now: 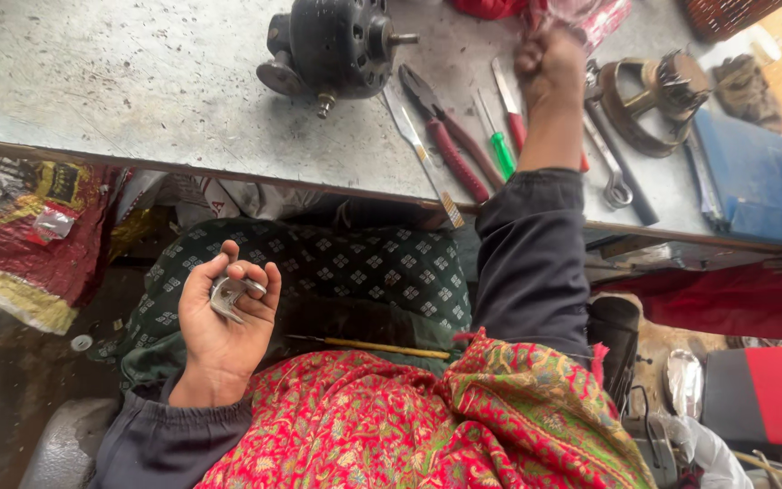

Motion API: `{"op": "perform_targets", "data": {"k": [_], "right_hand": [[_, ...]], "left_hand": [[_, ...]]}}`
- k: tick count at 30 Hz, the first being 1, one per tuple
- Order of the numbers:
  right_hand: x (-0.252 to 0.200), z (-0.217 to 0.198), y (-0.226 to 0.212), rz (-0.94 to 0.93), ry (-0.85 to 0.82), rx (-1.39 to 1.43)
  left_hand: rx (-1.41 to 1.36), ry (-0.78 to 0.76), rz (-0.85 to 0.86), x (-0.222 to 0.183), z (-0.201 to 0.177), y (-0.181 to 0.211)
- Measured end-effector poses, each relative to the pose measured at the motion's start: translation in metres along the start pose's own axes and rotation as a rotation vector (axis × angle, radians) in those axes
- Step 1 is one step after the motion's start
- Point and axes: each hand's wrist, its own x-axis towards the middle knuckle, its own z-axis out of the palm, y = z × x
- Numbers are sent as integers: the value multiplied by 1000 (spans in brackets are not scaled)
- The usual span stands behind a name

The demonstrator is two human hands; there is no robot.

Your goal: The person uses a screwdriver and a metal tool to clean or scrape a metal component belonging to a motor, then sets the component down and picks up another piece from a container.

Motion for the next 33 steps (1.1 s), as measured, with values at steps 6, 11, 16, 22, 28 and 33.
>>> {"op": "perform_targets", "data": {"k": [6, 11, 16, 22, 28, 33], "right_hand": [[-83, 47, -23, -681, -125, -474], [-246, 45, -26, -568, -180, -282], [-402, 34, -12, -59, -333, -289], [-478, 27, 49, 351, -758, -92], [-494, -17, 102, 699, -833, -313], [-505, 2, 150, 592, -1041, -275]], "left_hand": [[-2, -4, 17, 0, 0, 4], [-7, -37, -22, -5, 0, 6], [-63, -169, -87, -18, 9, -1], [-114, -273, -160, -29, 18, -21], [-88, -482, -196, -56, 18, -27], [8, -548, -155, -78, 23, -22]]}}
